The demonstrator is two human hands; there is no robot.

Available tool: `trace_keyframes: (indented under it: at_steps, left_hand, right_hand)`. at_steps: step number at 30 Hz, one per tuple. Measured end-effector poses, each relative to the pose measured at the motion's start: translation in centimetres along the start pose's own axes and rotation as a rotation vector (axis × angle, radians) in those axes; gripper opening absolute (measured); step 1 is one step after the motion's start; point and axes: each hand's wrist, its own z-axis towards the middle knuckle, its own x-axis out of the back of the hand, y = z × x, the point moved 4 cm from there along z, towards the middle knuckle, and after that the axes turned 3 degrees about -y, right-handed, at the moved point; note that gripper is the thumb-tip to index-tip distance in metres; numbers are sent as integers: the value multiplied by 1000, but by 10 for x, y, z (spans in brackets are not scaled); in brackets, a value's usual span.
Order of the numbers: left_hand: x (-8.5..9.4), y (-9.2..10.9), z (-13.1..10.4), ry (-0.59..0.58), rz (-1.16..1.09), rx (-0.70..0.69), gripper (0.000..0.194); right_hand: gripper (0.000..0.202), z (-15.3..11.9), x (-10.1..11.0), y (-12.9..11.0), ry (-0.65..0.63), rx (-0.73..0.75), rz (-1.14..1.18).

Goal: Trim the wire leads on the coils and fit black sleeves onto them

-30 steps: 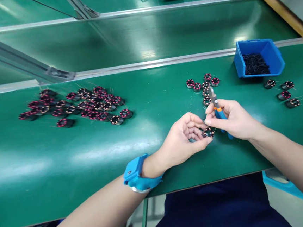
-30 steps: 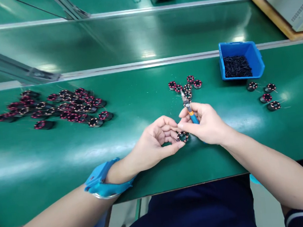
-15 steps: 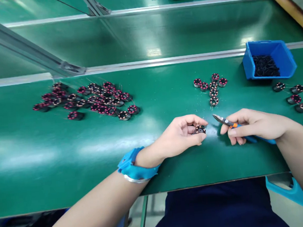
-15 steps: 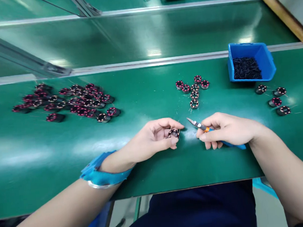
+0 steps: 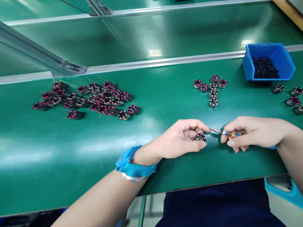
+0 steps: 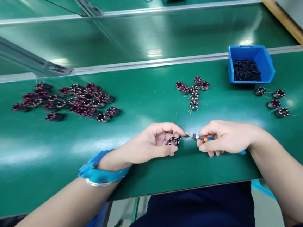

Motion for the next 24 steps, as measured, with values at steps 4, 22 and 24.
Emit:
trace_keyframes:
  at_steps: [4,22,24]
  left_hand:
    - [1,-1,0,-2,1,11,31]
    - [81,41,-47,832,1419,-93,51]
    - [75,47,-45,972,1423,-202,52]
  right_hand:
    - [25,0,-1,0,-22,-11,-53]
    - [23,0,-2,-5,-16,5,-81]
    - [20,0,-2,-6,-11,11,-105]
